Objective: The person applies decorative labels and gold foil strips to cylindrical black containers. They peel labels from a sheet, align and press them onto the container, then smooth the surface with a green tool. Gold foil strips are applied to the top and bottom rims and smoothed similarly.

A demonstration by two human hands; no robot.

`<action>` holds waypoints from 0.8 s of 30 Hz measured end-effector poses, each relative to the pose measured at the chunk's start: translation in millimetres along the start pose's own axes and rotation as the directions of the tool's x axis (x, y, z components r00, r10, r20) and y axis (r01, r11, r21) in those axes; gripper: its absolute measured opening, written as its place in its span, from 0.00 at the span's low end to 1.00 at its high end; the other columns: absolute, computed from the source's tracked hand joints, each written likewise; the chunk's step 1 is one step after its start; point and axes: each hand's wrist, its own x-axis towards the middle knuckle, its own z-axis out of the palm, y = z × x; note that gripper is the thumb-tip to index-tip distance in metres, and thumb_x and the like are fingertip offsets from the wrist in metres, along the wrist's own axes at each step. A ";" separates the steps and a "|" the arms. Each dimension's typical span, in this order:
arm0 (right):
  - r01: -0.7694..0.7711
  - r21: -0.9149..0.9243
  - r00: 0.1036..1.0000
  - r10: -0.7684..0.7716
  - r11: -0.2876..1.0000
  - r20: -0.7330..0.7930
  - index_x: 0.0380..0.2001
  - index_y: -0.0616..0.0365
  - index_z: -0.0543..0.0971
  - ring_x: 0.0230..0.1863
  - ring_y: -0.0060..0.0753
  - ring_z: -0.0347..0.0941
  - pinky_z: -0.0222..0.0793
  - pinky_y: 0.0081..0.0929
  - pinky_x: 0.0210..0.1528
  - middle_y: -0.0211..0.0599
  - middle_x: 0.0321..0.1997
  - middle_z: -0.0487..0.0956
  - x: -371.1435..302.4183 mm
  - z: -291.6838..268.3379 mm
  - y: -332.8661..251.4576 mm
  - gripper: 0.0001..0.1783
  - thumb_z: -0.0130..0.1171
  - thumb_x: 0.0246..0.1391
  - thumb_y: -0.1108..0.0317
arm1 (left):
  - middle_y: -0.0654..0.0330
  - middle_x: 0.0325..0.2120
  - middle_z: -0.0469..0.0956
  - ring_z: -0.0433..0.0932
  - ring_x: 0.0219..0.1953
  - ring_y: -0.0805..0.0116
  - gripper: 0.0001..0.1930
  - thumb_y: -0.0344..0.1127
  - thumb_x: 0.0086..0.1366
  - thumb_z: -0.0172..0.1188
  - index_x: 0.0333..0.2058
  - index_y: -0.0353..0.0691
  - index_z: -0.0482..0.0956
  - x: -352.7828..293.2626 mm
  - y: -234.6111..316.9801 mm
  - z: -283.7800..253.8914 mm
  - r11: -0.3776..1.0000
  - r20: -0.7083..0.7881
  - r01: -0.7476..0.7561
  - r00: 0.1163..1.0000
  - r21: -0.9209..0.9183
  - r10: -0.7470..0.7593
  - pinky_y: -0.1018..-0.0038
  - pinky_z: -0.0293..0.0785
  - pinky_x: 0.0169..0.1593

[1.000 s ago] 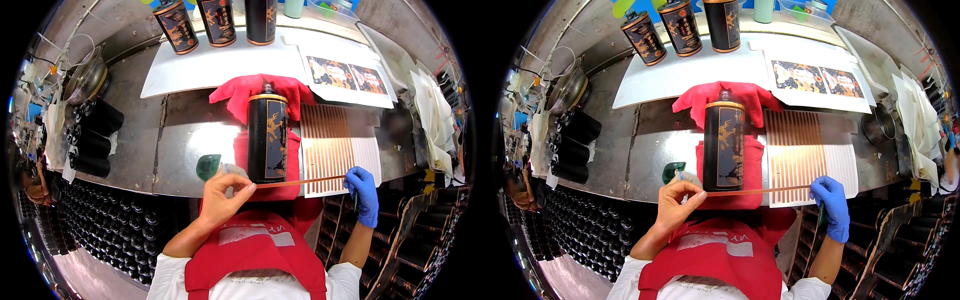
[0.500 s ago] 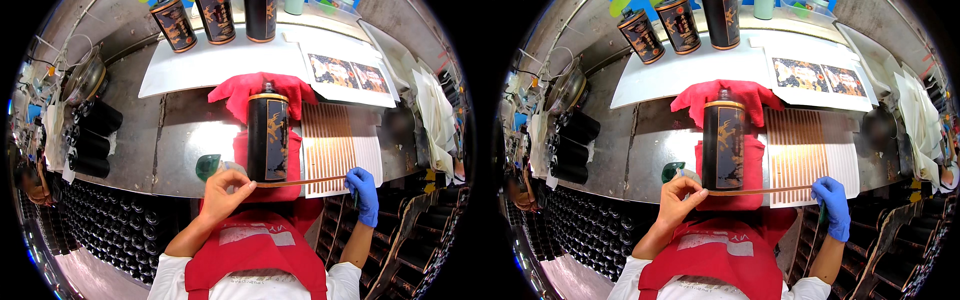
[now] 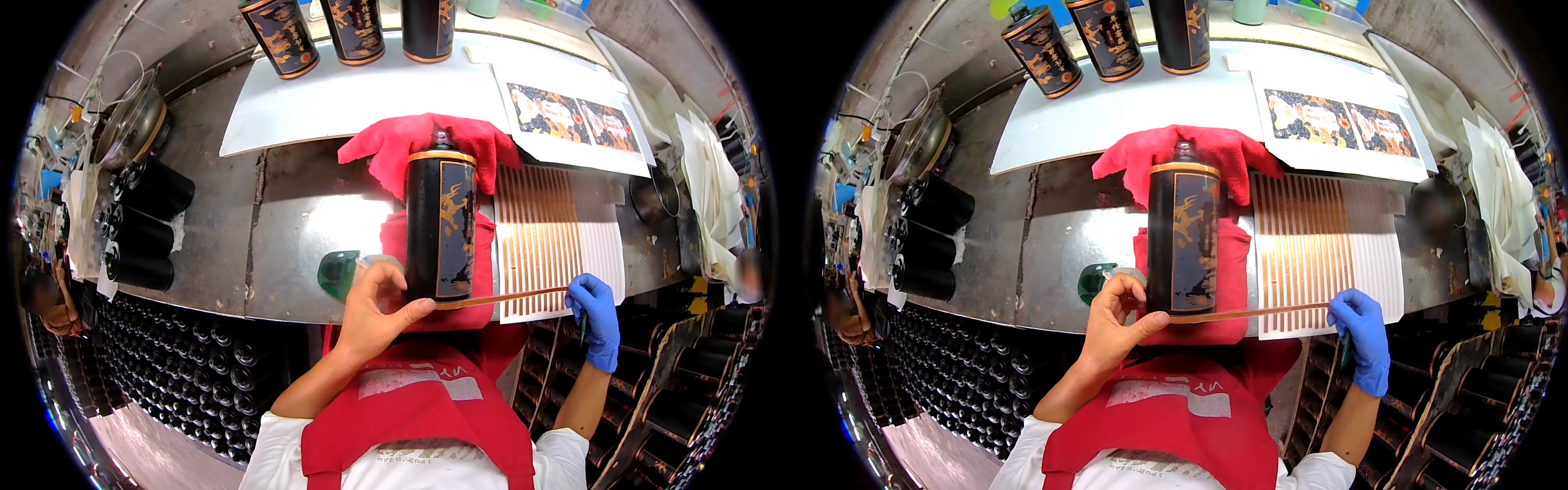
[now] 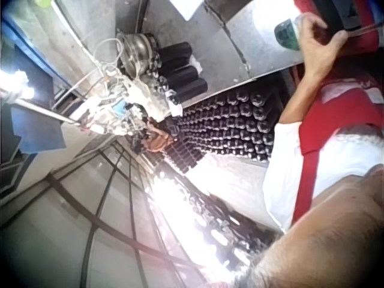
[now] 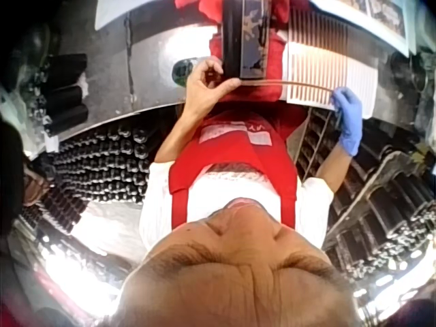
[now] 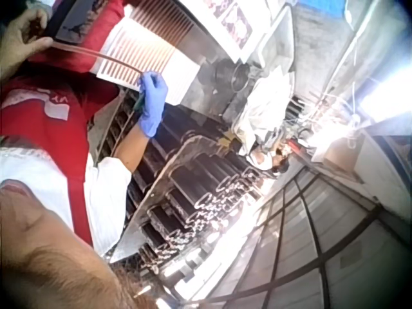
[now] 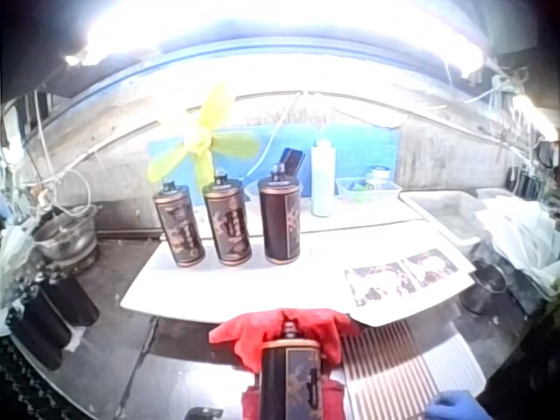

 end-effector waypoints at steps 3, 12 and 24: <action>-0.010 -0.008 1.000 0.010 1.000 0.009 0.24 0.60 0.74 0.15 0.13 0.62 0.55 0.10 0.17 0.30 0.19 0.74 3.2 0.1 3.1 0.07 0.55 0.51 0.69 | 0.67 0.32 0.64 0.64 0.32 0.80 0.19 0.34 0.50 0.70 0.31 0.40 0.65 1.8 -2.1 -2.1 0.997 0.025 0.022 0.999 -0.068 -0.020 0.84 0.62 0.34; 0.000 -0.068 1.000 0.002 0.998 0.021 0.25 0.61 0.75 0.18 0.14 0.64 0.58 0.12 0.21 0.29 0.20 0.74 13.5 2.8 14.2 0.08 0.58 0.50 0.68 | 0.67 0.32 0.63 0.64 0.34 0.80 0.17 0.26 0.50 0.69 0.32 0.41 0.66 6.1 -5.6 -5.3 0.964 0.096 0.096 0.993 -0.248 -0.074 0.82 0.63 0.38; 0.061 -0.068 0.998 -0.061 0.996 0.000 0.27 0.63 0.76 0.22 0.13 0.67 0.60 0.13 0.24 0.26 0.21 0.74 21.3 10.3 24.1 0.07 0.61 0.48 0.69 | 0.45 0.57 0.57 0.58 0.59 0.49 0.46 0.46 0.40 0.74 0.57 0.35 0.63 -2.4 31.6 30.5 0.470 0.259 -0.517 0.821 0.715 0.509 0.61 0.54 0.60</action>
